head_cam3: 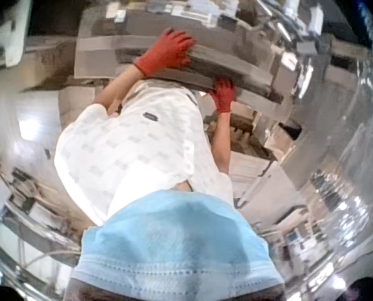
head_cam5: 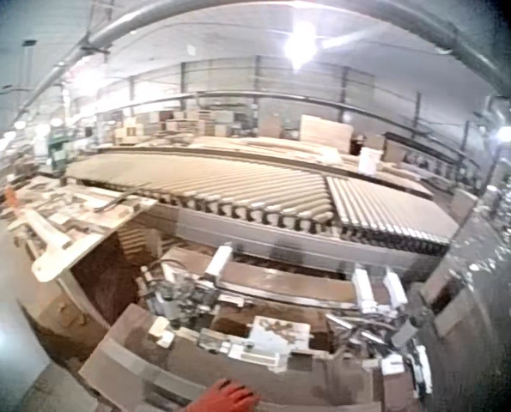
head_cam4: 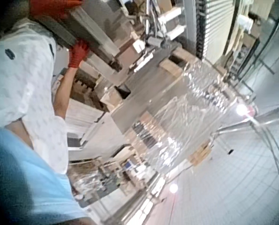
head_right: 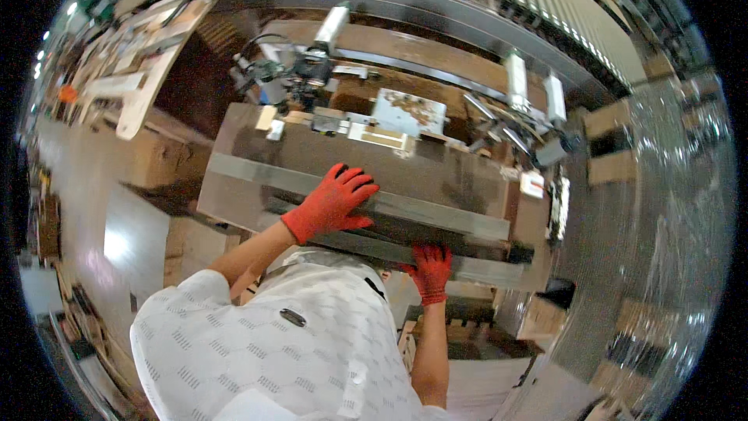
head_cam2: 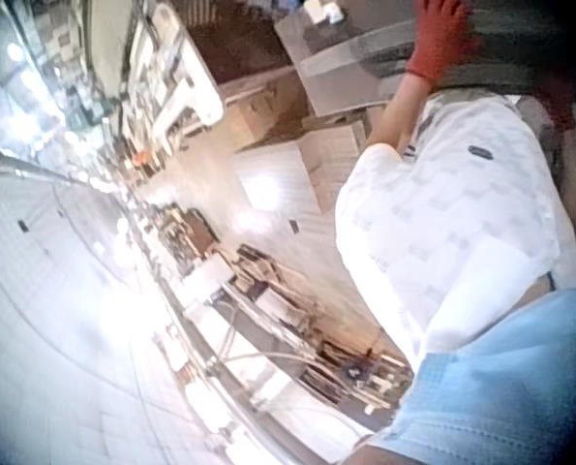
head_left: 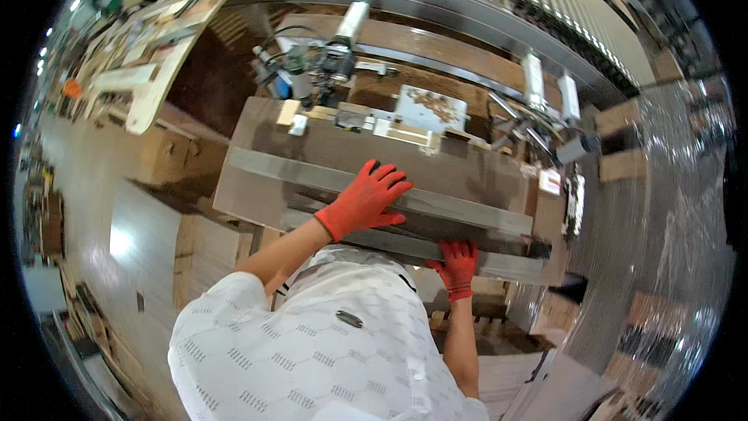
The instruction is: The person places wood planks into a machine for processing, then moves to a pallet to retrieve and stack more planks, and finally returns to continue feeding them into the machine.
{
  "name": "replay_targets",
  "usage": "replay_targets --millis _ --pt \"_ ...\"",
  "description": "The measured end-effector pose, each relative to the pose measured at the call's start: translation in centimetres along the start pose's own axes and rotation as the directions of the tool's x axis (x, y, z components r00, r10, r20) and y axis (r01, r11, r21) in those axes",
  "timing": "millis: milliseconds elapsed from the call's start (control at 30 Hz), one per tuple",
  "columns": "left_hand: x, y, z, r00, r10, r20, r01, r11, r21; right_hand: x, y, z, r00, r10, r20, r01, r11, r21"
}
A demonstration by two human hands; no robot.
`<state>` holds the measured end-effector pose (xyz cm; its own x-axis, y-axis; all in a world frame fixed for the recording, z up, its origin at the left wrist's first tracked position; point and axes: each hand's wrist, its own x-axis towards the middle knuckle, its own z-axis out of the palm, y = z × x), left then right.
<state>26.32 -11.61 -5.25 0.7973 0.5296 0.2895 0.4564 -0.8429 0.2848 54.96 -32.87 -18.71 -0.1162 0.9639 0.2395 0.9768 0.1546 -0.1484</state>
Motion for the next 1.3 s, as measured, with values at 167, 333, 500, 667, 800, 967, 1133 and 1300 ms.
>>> replay_targets --millis 167,333,500,667,800,967,1133,1300 --pt "0.8 6.7 -1.8 0.984 0.111 0.139 -0.075 0.967 -0.244 1.3 -1.3 -4.2 0.993 -0.062 -0.098 0.064 0.998 0.025" --pt "0.6 10.3 -2.5 0.957 0.057 0.284 -0.023 0.992 -0.122 4.7 -2.7 -12.2 0.968 -0.084 -0.236 0.077 0.996 -0.040" --pt "5.5 7.4 -5.7 0.954 0.034 0.297 -0.009 0.996 -0.087 6.7 -3.2 -13.9 0.883 0.112 -0.456 -0.145 0.989 -0.038" --pt "8.7 -2.5 0.6 0.988 0.005 0.154 0.019 0.987 -0.157 5.8 -3.3 -6.7 0.670 0.418 -0.613 -0.429 0.892 0.140" --pt "10.4 -7.2 4.2 0.939 -0.148 0.309 0.217 0.955 -0.201 2.6 -2.8 -1.2 0.705 0.466 -0.535 -0.463 0.873 0.149" --pt "11.9 -12.3 11.2 0.976 -0.033 0.214 0.078 0.975 -0.207 1.3 -0.9 1.0 0.722 0.505 -0.473 -0.491 0.855 0.163" --pt "11.6 -13.3 14.8 0.980 -0.197 0.040 0.195 0.979 0.063 1.4 -0.3 1.7 0.741 0.539 -0.400 -0.519 0.838 0.170" --pt "12.2 -15.1 16.3 0.971 -0.206 0.118 0.189 0.972 0.140 1.4 0.0 1.8 0.726 0.576 -0.375 -0.548 0.815 0.190"
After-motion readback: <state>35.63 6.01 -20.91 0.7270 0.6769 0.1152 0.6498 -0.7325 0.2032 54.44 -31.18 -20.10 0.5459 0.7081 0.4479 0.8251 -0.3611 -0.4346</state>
